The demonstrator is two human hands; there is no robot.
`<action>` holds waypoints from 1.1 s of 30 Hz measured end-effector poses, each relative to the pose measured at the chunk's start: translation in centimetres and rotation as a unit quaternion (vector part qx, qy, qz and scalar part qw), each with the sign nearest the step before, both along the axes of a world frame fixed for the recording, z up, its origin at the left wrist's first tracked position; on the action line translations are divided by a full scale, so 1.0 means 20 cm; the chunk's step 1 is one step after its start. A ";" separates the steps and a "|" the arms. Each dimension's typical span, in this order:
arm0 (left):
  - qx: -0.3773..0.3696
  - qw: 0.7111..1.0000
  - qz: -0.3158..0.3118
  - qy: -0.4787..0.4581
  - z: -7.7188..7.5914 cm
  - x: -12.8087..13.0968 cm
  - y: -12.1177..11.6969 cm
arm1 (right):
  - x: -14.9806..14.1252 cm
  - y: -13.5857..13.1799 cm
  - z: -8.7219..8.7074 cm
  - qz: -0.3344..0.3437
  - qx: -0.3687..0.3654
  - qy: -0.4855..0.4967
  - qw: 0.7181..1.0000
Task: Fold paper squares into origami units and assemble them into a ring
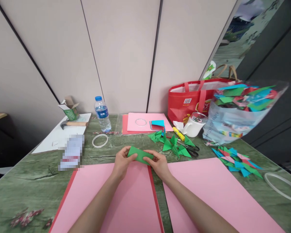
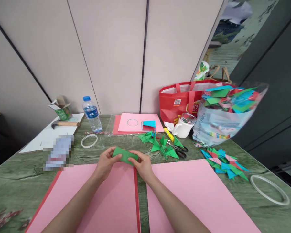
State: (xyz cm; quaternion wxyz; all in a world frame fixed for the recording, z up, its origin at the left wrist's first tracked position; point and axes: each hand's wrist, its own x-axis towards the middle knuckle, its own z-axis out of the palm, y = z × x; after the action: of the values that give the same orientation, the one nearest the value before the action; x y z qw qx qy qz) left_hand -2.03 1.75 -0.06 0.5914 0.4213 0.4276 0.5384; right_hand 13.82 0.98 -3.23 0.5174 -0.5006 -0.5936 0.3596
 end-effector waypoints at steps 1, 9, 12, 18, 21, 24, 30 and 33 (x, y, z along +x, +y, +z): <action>0.003 1.000 -0.004 -0.001 0.00 0.00 0.00 | 0.00 0.00 0.00 -0.001 -0.004 0.005 1.000; 0.010 1.000 -0.004 0.019 0.01 0.00 0.00 | 0.00 0.01 0.01 -0.001 -0.009 0.020 1.000; 0.016 1.000 -0.006 0.017 0.00 0.00 0.00 | 0.00 0.01 0.01 0.002 -0.005 0.016 1.000; 0.022 1.000 0.003 0.020 0.00 0.00 0.00 | 0.00 0.00 0.00 0.002 -0.006 0.014 1.000; 0.022 0.999 0.008 0.023 0.00 0.00 0.00 | 0.00 0.00 0.01 -0.003 -0.004 0.007 1.000; 0.022 0.999 0.005 0.022 0.00 0.00 0.00 | 0.00 0.00 0.03 -0.006 -0.005 0.001 1.000; 0.018 0.999 0.010 0.031 0.00 0.00 0.00 | 0.00 0.00 0.03 -0.022 0.001 0.011 1.000; 0.017 0.999 0.011 0.030 0.00 0.00 0.00 | 0.00 0.00 0.03 -0.015 -0.003 0.018 1.000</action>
State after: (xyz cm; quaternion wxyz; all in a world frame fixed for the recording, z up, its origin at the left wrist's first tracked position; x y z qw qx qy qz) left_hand -2.02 1.72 -0.11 0.5654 0.4419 0.4407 0.5393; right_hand 13.89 1.06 -2.71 0.5320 -0.5042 -0.5754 0.3629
